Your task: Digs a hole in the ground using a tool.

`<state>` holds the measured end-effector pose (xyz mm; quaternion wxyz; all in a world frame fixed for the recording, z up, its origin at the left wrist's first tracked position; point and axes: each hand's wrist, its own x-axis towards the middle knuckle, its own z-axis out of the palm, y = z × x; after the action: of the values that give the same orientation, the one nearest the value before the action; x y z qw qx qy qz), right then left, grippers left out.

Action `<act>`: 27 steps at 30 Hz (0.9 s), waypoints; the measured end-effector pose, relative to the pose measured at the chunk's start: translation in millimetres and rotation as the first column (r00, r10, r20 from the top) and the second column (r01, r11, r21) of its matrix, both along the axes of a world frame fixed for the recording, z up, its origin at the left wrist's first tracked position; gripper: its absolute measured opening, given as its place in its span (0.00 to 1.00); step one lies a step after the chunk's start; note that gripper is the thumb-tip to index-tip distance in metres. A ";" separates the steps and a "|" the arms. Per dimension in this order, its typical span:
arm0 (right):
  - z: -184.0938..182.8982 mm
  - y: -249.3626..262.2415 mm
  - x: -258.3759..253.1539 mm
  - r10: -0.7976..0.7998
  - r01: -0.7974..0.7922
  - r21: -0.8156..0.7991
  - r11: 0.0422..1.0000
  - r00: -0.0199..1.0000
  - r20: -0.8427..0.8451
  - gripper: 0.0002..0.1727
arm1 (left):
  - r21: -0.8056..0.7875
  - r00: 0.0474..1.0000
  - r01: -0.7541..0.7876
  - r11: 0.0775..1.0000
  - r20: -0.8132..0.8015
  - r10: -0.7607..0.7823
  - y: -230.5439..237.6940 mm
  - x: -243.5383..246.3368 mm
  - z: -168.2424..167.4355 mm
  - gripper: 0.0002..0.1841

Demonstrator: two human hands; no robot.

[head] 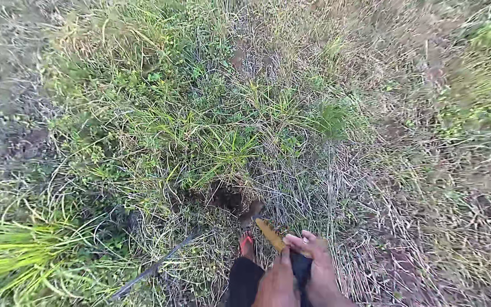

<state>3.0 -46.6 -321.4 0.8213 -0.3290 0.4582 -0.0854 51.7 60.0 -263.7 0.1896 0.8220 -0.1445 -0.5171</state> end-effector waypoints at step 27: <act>-77.7 -63.1 163.5 0.051 -0.088 -0.179 0.980 0.978 -0.202 0.13 | 0.122 0.989 -0.079 0.989 -0.114 0.093 -78.4 134.0 -81.7 0.41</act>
<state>166.5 -109.7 -399.1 0.7400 -0.4274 0.5151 -0.0664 185.7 -18.3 -345.4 0.1713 0.8048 -0.0668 -0.5643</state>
